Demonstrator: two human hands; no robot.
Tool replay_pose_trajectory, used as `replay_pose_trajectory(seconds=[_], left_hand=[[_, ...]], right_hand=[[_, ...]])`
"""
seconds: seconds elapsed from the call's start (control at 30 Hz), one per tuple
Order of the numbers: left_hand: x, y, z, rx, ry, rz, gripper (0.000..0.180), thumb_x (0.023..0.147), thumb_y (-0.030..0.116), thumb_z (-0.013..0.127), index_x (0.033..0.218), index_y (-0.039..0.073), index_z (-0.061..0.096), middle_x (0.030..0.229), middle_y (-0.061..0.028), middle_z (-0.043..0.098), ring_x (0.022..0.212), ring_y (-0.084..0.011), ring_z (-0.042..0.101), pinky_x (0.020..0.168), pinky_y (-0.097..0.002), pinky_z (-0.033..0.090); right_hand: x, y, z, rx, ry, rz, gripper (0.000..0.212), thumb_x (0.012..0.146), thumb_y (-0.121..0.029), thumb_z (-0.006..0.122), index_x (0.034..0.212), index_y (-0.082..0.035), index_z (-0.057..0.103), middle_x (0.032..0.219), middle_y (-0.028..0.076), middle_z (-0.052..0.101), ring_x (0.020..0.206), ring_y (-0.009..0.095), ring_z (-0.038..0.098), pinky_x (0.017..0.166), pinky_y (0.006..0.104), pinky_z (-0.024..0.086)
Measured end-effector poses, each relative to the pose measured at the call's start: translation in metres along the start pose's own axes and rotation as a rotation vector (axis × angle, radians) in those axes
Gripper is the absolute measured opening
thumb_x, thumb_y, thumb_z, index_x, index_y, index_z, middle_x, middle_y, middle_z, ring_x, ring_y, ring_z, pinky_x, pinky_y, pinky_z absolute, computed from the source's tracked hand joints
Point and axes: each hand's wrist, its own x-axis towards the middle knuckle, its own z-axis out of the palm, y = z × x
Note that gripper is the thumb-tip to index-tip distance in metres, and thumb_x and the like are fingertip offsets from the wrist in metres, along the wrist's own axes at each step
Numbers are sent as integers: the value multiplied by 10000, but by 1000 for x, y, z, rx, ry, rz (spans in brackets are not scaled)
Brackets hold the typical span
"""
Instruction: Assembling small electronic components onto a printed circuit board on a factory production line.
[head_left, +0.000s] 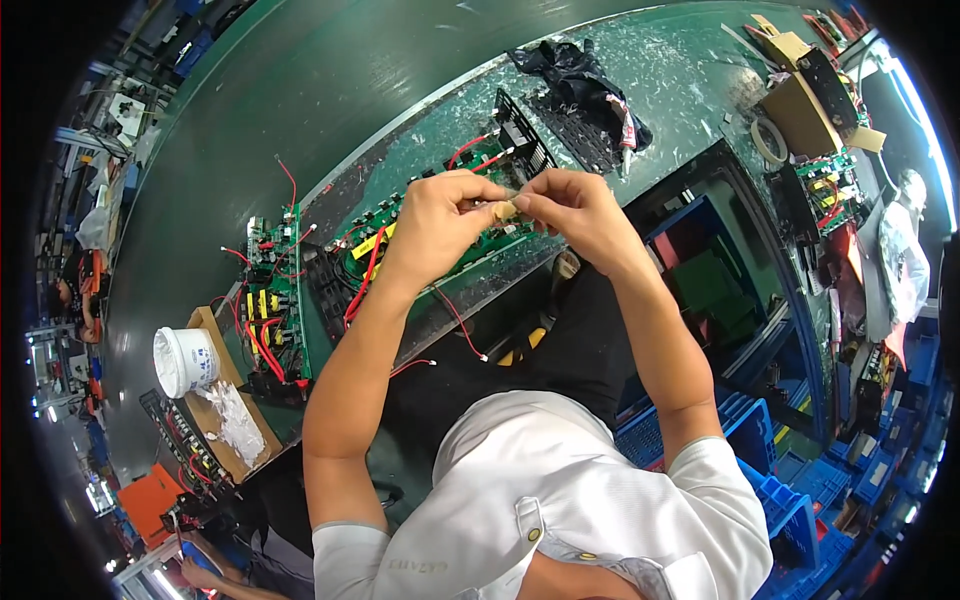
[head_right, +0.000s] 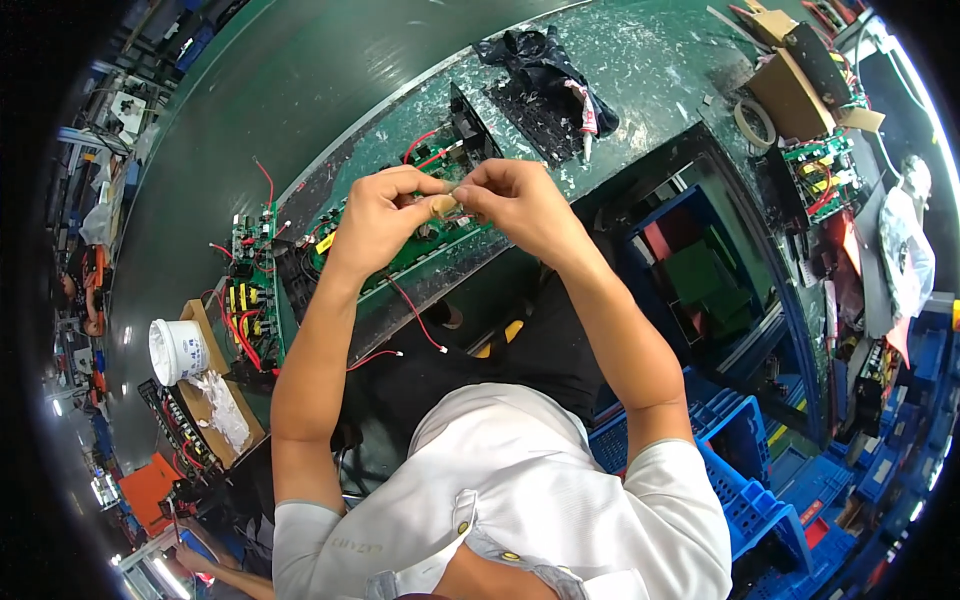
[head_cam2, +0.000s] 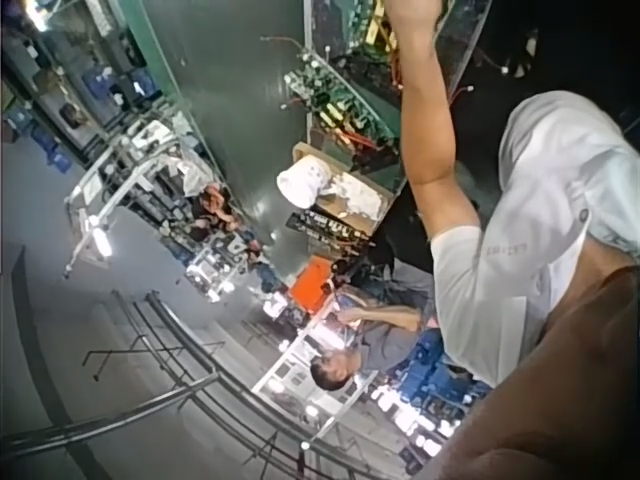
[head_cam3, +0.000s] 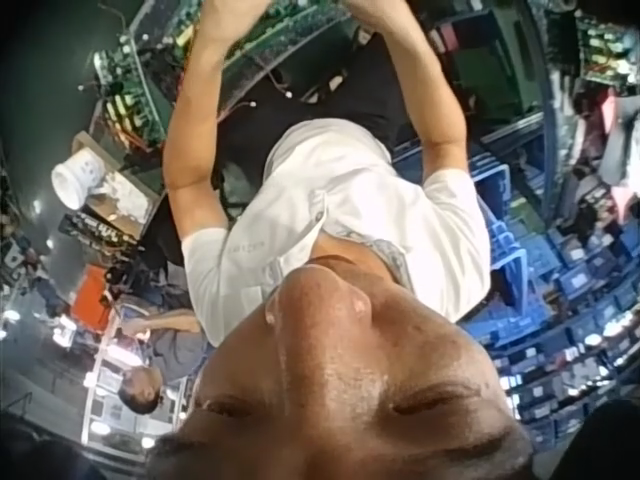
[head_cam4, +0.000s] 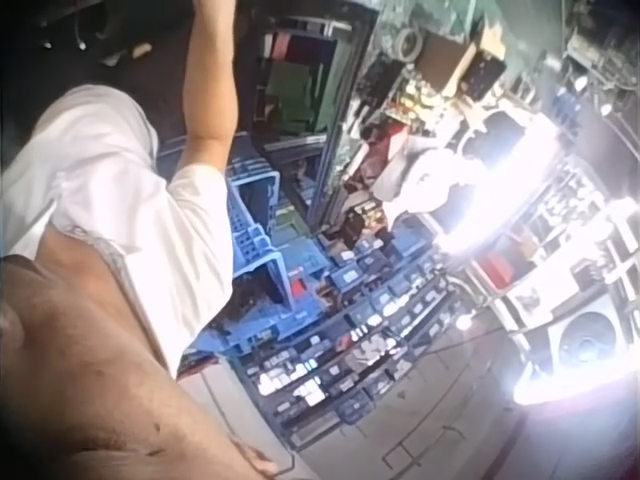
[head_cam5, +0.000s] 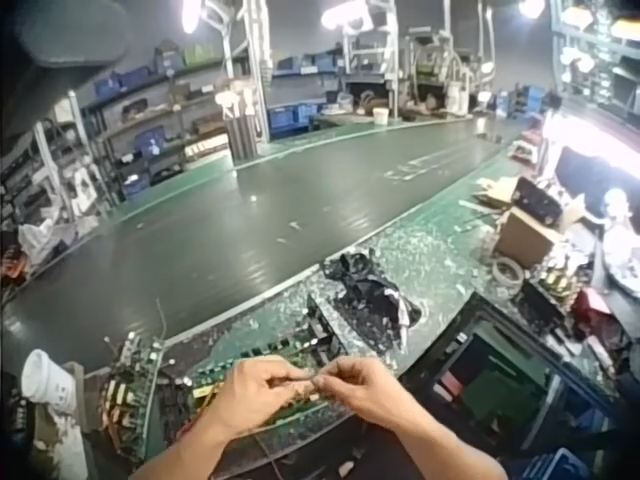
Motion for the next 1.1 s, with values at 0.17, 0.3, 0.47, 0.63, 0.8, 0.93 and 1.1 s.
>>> replay_pose_trajectory(seconds=[0.17,0.3,0.47,0.63,0.8,0.93,1.1], left_hand=[[9,-17,-20,-182,-29,-163,166,841,40,765,997,-13,744,863,-29,720,766,-57,620,692,-209,478],[8,-26,-17,-238,-7,-129,146,856,37,755,994,-10,743,858,-20,716,779,-61,625,716,-211,485],[13,-29,-14,-265,57,-93,158,851,35,757,1002,-10,749,830,-12,715,735,-56,613,678,-215,482],[15,-31,-14,-363,202,-74,158,854,23,751,995,-45,735,875,-35,715,788,-75,632,737,-223,506],[24,-37,-13,-65,211,-90,241,800,139,785,1014,28,766,795,-37,730,671,-62,571,623,-256,467],[24,-30,-11,19,245,-130,226,807,143,776,1007,38,769,854,-78,749,729,-119,652,687,-273,504],[22,-35,-10,51,268,-86,218,804,136,778,996,32,769,879,-85,753,763,-126,672,713,-274,511]], right_hand=[[29,-30,-9,-588,452,-572,314,908,-173,714,1165,-8,642,1068,117,683,899,176,666,764,295,520],[56,-4,-11,-703,343,-473,511,945,-243,673,1375,-14,521,1300,202,613,1211,262,596,1011,371,460],[75,22,-14,-317,106,-139,522,1011,-266,584,1445,-2,466,1361,196,592,1243,215,557,1067,325,403],[49,12,-5,-356,-17,-193,461,999,-87,556,1450,-34,477,1333,146,623,1209,184,573,1026,310,431],[18,6,16,-283,5,-218,460,1005,-62,532,1462,-63,477,1314,137,631,1173,145,569,1014,296,433],[15,5,18,-214,4,-191,456,1009,-48,513,1463,-57,476,1310,123,631,1173,126,555,1026,286,422],[19,9,16,-225,-28,-172,457,1004,-27,510,1459,-42,478,1298,111,633,1171,120,551,1023,280,420]])
